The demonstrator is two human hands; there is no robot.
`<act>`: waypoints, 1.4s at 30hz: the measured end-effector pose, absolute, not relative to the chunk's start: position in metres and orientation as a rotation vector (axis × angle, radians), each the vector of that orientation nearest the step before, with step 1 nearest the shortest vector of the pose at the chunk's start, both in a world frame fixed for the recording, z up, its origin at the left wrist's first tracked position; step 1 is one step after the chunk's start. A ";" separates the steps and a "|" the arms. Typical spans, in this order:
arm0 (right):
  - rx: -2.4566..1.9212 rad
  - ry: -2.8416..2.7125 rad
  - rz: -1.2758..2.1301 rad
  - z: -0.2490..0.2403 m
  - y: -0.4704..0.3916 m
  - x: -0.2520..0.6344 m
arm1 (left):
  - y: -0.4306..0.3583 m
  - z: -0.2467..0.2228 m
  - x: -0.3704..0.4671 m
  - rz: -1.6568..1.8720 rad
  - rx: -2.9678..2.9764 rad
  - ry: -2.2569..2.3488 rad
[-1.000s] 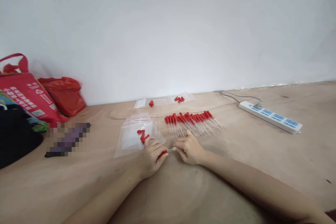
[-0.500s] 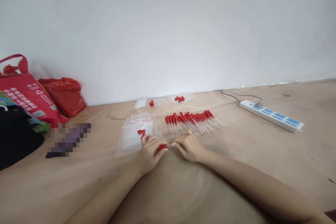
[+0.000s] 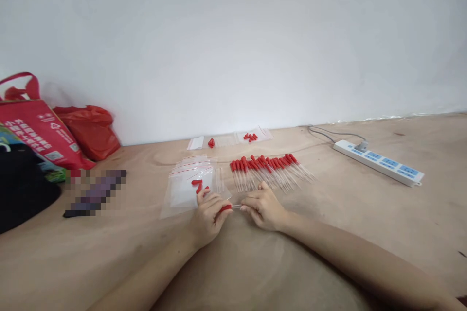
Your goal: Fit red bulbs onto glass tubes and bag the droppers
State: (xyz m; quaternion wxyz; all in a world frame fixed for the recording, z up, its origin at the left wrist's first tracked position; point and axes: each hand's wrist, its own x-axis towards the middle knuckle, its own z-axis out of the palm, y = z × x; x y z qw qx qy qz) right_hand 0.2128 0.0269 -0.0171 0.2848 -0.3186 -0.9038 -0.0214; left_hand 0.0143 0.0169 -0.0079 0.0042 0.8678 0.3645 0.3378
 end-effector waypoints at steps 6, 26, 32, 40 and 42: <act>-0.895 -2.455 -0.009 -0.015 0.026 0.211 | 0.019 -0.008 0.015 1.047 2.708 1.107; -1.878 -1.865 0.091 -0.003 0.101 0.211 | 0.050 -0.018 -0.029 1.050 2.547 1.697; -1.922 -1.910 0.100 -0.003 0.101 0.208 | 0.053 -0.019 -0.032 1.116 2.545 1.803; -1.921 -1.989 -0.092 -0.003 0.095 0.206 | 0.061 -0.019 -0.037 1.000 2.374 1.900; -1.904 -1.989 -0.153 -0.002 0.093 0.204 | 0.063 -0.020 -0.038 0.971 2.336 1.846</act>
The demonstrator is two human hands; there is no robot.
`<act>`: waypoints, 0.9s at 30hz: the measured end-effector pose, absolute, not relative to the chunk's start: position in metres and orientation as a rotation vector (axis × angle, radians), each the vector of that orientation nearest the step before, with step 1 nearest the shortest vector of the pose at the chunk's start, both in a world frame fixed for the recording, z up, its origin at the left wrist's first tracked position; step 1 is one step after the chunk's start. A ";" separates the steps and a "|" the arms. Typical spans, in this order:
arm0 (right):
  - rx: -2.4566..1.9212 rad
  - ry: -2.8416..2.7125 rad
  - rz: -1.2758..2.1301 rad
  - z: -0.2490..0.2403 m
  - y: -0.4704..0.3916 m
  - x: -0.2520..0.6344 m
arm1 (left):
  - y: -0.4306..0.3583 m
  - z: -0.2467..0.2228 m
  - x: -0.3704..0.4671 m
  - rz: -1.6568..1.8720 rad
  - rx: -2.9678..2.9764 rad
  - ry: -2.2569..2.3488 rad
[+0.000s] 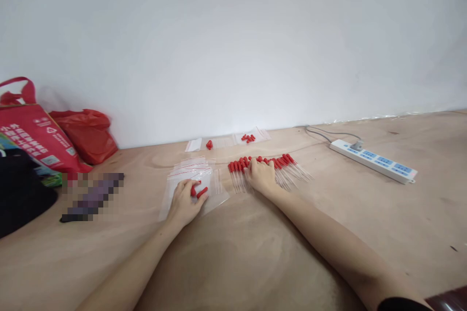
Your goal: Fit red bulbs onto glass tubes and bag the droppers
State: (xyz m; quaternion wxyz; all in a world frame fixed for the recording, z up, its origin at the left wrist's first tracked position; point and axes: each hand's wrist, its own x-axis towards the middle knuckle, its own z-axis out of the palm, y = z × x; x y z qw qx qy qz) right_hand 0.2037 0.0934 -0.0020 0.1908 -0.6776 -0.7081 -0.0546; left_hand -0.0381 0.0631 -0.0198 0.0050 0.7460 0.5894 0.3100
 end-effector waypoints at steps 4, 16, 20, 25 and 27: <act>-1.759 -2.031 -0.193 0.002 0.087 0.193 | 0.064 -0.019 -0.033 0.973 2.330 1.740; -1.875 -2.154 0.032 0.007 0.087 0.140 | 0.059 -0.023 -0.017 1.025 2.423 1.524; -1.941 -2.130 0.037 0.006 0.090 0.137 | 0.060 -0.023 -0.017 1.069 2.387 1.516; -1.991 -2.219 0.001 0.007 0.091 0.134 | 0.059 -0.021 -0.014 1.144 2.339 1.528; -1.978 -2.246 -0.019 0.008 0.090 0.131 | 0.058 -0.020 -0.014 1.168 2.335 1.531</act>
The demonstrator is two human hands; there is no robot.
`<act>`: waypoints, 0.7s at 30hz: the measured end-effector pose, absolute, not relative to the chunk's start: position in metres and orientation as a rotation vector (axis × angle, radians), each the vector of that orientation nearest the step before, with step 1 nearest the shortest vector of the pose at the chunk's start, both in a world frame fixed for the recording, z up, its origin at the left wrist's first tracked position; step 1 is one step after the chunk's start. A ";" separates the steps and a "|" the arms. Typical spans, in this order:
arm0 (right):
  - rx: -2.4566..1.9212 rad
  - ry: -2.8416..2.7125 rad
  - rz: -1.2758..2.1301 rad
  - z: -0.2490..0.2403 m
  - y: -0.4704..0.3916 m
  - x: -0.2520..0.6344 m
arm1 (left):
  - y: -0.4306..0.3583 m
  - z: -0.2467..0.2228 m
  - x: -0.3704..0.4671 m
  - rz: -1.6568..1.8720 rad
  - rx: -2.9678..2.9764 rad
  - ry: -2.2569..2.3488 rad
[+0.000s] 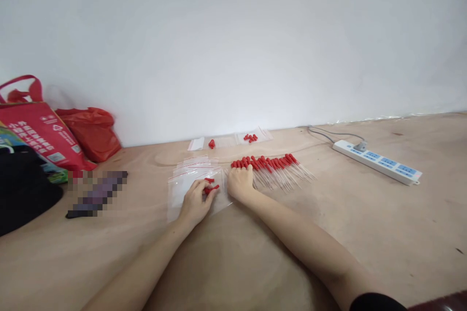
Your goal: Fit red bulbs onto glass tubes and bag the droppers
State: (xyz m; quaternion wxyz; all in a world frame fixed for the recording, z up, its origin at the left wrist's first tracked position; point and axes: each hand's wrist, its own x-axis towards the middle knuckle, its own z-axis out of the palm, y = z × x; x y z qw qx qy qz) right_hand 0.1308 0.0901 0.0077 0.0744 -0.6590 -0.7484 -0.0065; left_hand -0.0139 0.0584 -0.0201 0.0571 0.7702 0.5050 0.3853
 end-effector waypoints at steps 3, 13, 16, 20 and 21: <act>-1.935 -2.288 -0.062 0.009 0.088 0.125 | 0.058 -0.019 -0.014 1.186 2.350 1.548; -1.723 -2.251 -0.229 0.011 0.083 0.145 | 0.053 -0.011 -0.014 1.233 2.404 1.606; -1.493 -2.276 -0.257 0.006 0.077 0.173 | 0.052 -0.011 -0.013 1.162 2.389 1.531; -1.170 -2.342 -0.266 -0.011 0.064 0.215 | 0.049 -0.013 -0.007 1.133 2.418 1.366; -1.107 -2.338 -0.279 -0.015 0.060 0.223 | 0.048 -0.013 -0.005 1.117 2.428 1.335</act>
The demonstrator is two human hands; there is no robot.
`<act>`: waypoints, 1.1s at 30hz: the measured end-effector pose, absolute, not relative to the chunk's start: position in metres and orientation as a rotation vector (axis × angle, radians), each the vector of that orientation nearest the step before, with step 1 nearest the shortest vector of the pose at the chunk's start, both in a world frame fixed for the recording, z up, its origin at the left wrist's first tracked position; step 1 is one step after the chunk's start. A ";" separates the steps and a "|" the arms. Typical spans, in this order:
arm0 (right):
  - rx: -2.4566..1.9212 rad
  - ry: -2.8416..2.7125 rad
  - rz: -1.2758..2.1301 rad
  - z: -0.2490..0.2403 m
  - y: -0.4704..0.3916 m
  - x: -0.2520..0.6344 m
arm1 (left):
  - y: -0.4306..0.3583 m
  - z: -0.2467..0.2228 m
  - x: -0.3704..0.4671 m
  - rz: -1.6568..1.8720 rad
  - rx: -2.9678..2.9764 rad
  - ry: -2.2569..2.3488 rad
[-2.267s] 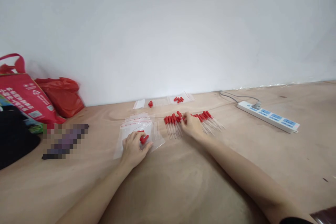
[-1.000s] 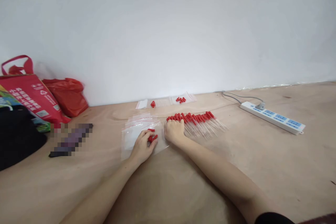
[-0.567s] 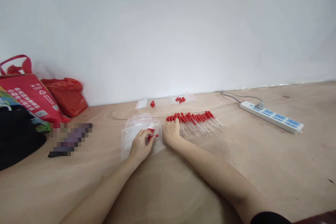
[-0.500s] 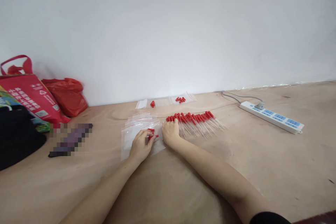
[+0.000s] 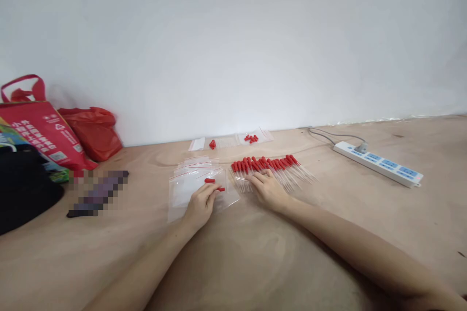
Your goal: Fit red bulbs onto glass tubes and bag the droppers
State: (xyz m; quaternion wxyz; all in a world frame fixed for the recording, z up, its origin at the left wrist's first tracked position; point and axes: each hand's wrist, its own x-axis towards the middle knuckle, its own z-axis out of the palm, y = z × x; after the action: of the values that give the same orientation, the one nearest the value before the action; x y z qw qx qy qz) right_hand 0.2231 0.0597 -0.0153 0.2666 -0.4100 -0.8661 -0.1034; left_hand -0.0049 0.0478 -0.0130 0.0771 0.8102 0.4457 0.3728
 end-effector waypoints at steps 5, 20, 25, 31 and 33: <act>-0.998 -2.303 -0.165 -0.027 0.041 0.238 | 0.040 -0.012 0.004 1.045 2.425 1.285; -0.938 -2.341 -0.143 -0.024 0.035 0.219 | 0.032 -0.016 0.010 0.973 2.173 1.277; -0.911 -2.334 -0.090 -0.026 0.034 0.217 | 0.030 -0.015 0.013 0.997 2.137 1.276; -0.851 -2.364 -0.065 -0.025 0.035 0.217 | 0.028 -0.011 0.013 1.075 2.215 1.258; -0.843 -2.384 -0.066 -0.025 0.036 0.218 | 0.027 -0.010 0.012 1.065 2.279 1.222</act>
State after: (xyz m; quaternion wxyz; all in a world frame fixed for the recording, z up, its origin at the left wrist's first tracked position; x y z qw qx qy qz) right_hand 0.2180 0.0360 -0.0246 0.3014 -0.3176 -0.8987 -0.0250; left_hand 0.0123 0.0274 -0.0099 0.1717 0.8029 0.4303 0.3751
